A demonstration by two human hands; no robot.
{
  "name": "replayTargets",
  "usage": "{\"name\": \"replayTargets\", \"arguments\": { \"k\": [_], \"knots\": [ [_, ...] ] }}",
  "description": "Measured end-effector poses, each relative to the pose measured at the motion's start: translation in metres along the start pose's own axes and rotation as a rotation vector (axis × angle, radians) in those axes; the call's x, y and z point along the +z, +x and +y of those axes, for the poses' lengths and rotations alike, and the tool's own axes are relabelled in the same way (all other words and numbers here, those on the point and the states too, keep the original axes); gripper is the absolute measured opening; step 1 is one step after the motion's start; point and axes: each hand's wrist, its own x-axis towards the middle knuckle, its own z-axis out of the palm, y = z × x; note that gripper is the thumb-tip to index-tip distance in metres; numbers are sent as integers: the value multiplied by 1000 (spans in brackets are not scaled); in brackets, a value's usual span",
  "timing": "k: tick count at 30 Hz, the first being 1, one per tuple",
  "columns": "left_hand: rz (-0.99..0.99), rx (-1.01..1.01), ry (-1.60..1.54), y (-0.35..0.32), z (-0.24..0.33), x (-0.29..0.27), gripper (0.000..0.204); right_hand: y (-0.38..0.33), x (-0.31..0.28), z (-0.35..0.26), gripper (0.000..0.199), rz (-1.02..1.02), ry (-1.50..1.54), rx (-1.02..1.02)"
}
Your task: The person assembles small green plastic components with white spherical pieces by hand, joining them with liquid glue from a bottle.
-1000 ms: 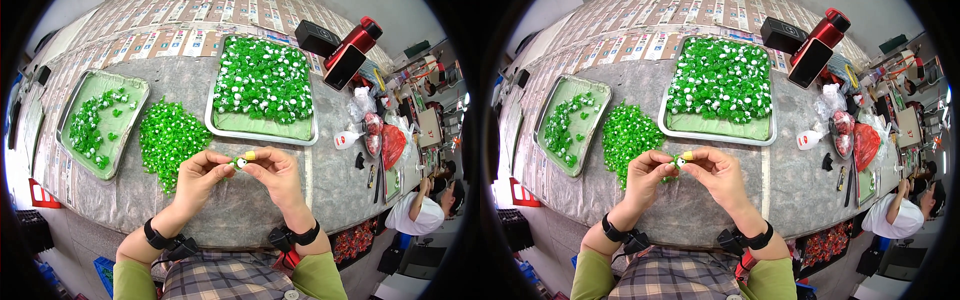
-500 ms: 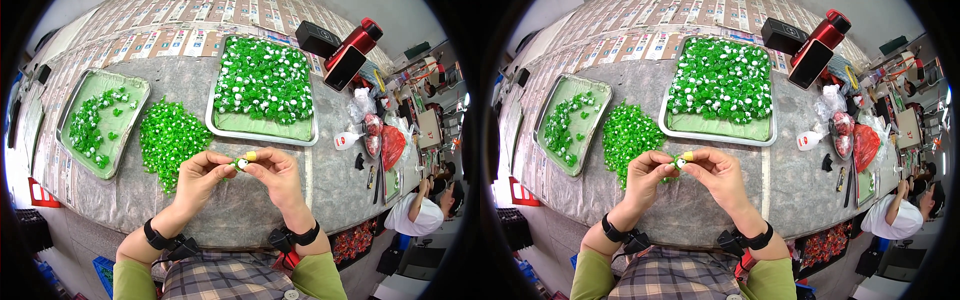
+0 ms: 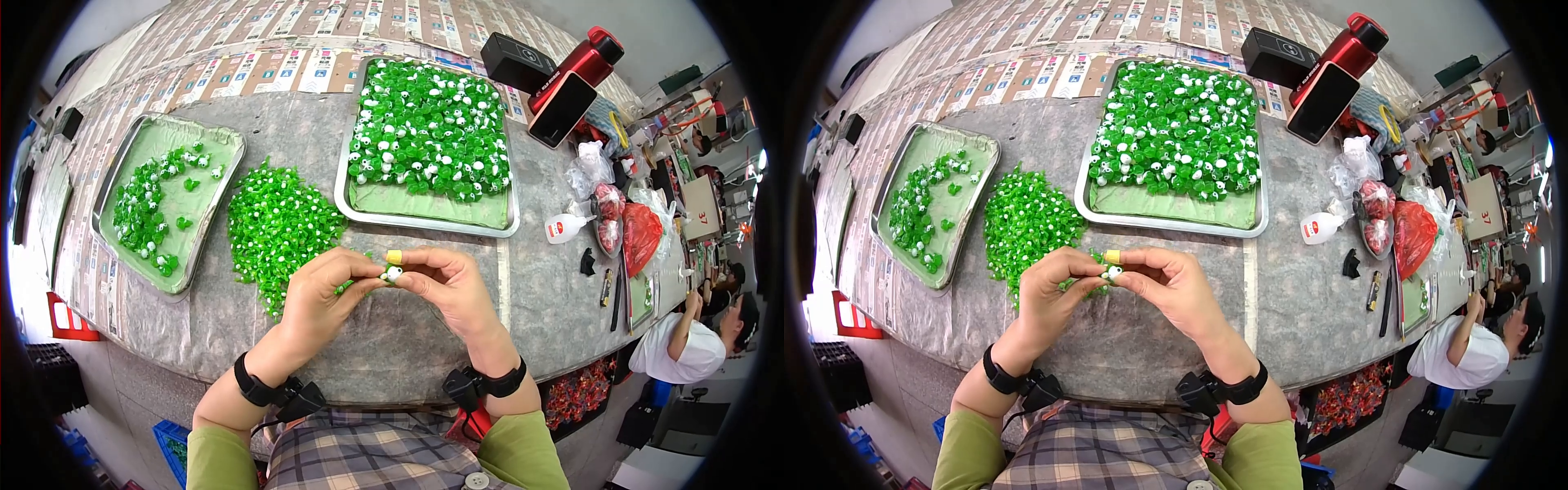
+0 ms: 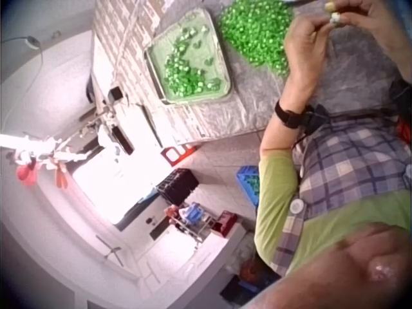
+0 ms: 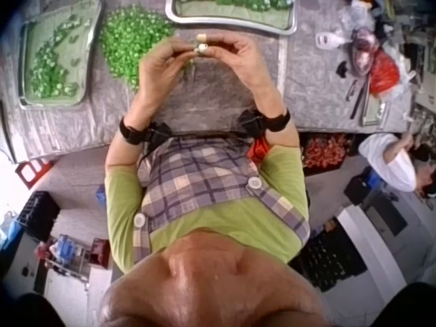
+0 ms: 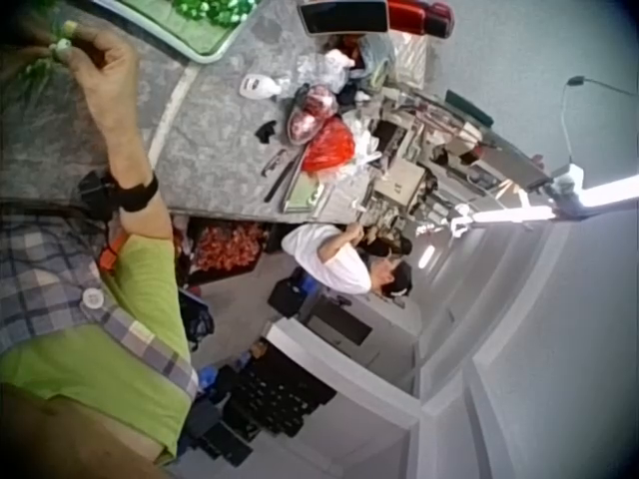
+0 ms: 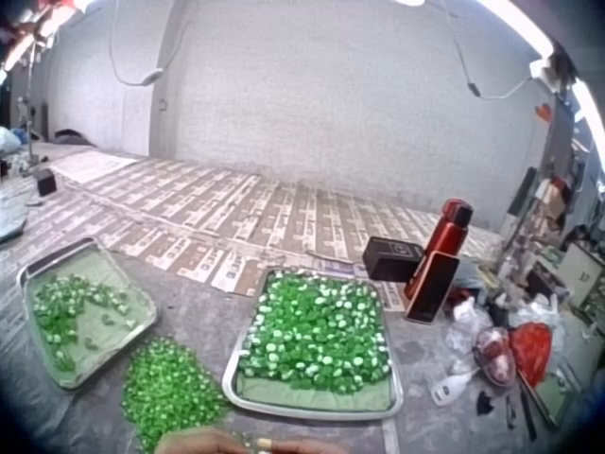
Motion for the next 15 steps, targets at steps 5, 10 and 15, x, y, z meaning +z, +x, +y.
{"name": "replayTargets", "arguments": {
  "k": [5, 10, 15],
  "knots": [
    [4, 31, 41, 0, 0, 1, 14, 3, -4, 5, 23, -60, 55, 50],
    [14, 31, 51, -1, -1, 1, 13, 4, -3, 8, 22, -45, 53, 39],
    [15, -44, 60, 0, -1, 1, 12, 6, -1, 9, 22, -9, 26, 30]
  ]
}}
